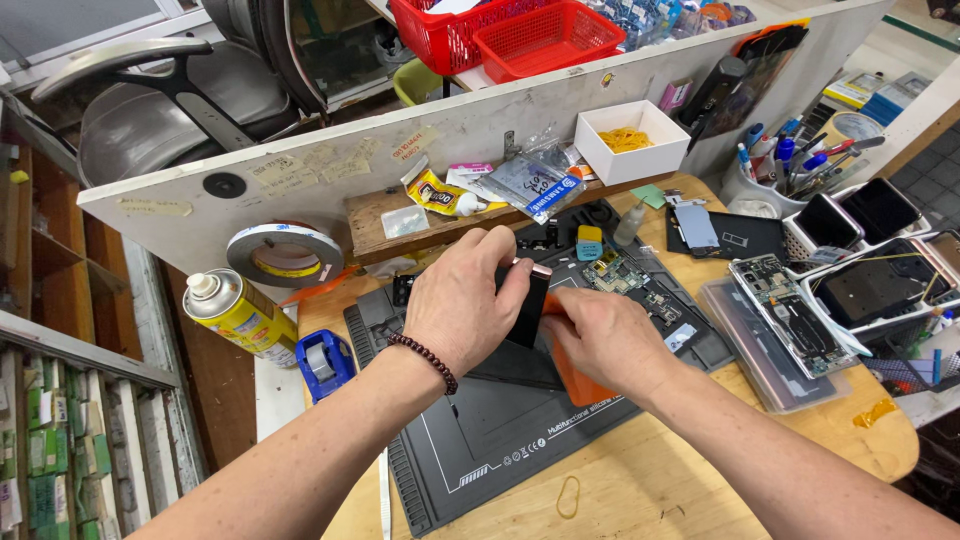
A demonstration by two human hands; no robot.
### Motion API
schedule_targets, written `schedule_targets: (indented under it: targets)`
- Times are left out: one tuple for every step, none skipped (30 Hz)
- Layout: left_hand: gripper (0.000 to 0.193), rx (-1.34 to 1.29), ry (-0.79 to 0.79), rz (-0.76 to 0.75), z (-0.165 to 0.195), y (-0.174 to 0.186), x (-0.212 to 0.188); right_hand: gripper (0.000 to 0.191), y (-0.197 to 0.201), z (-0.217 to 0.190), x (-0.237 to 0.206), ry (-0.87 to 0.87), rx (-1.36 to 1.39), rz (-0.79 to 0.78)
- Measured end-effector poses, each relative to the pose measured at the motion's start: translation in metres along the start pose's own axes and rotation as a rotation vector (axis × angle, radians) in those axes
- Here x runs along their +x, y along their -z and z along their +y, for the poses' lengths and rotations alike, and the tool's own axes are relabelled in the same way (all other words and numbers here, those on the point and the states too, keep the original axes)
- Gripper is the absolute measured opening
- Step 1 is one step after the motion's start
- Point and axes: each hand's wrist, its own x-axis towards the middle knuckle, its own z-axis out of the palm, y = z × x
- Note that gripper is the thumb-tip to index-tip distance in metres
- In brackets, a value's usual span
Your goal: The person applies adhesive from a small bottle to the edges of a smartphone frame while using an orange plastic card to spread and smooth the adhesive. The person repeatedly repositions the card and applies more adhesive along the frame edges.
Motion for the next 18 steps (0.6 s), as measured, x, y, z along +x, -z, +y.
schedule_targets:
  targets:
    - [0.023,-0.001,0.002,0.004,0.000,0.000,0.000,0.017,0.000,0.001,0.000,-0.011,0.013,-0.019]
    - [0.023,-0.002,0.001,0.006,0.000,0.000,0.000,0.016,0.000,0.003,0.001,-0.023,0.027,-0.036]
    - [0.023,0.000,0.000,0.008,0.000,0.000,0.000,0.017,-0.001,0.004,0.002,-0.032,0.017,-0.050]
    - [0.023,-0.002,0.003,0.011,0.000,0.000,-0.001,0.017,-0.002,0.006,0.003,-0.039,0.005,-0.067]
    - [0.023,-0.005,0.005,0.012,0.000,0.000,-0.001,0.017,-0.003,0.007,0.003,-0.047,-0.006,-0.083]
    - [0.023,-0.005,0.005,0.012,0.000,0.000,-0.001,0.017,-0.004,0.008,0.003,-0.026,0.010,-0.064]
    - [0.023,-0.006,0.003,0.012,0.000,-0.001,-0.001,0.017,-0.005,0.009,0.002,-0.003,0.024,-0.046]
    - [0.023,-0.006,0.003,0.013,0.000,-0.001,-0.002,0.017,-0.006,0.009,0.001,0.021,0.039,-0.029]
    - [0.023,-0.004,0.002,0.014,0.000,0.000,-0.002,0.016,-0.008,0.008,-0.001,0.042,0.041,0.000]
    - [0.023,-0.003,-0.001,0.018,-0.001,0.000,-0.002,0.016,-0.009,0.008,-0.002,0.064,0.044,0.030]
    - [0.023,-0.006,-0.004,0.020,0.000,0.000,-0.003,0.015,-0.008,0.008,-0.003,0.083,0.045,0.060]
    - [0.023,-0.010,-0.010,0.020,0.000,-0.001,-0.003,0.015,-0.007,0.007,-0.003,0.058,0.082,0.026]
    - [0.023,-0.008,-0.011,0.021,0.000,-0.001,-0.003,0.014,-0.006,0.007,-0.002,0.031,0.121,-0.007]
    - [0.023,-0.006,-0.010,0.023,0.000,-0.001,-0.003,0.014,-0.004,0.007,0.000,0.006,0.159,-0.042]
    - [0.023,-0.002,-0.007,0.026,0.000,-0.001,-0.003,0.015,-0.001,0.007,0.003,-0.019,0.101,-0.078]
    - [0.023,-0.003,-0.006,0.026,0.000,-0.001,-0.003,0.016,0.000,0.007,0.007,-0.042,0.046,-0.114]
    - [0.024,-0.001,-0.003,0.026,-0.001,0.000,-0.003,0.018,0.000,0.005,0.009,-0.064,-0.008,-0.151]
    - [0.024,-0.005,-0.001,0.026,-0.001,0.000,-0.004,0.017,-0.001,0.004,0.008,-0.070,-0.016,-0.118]
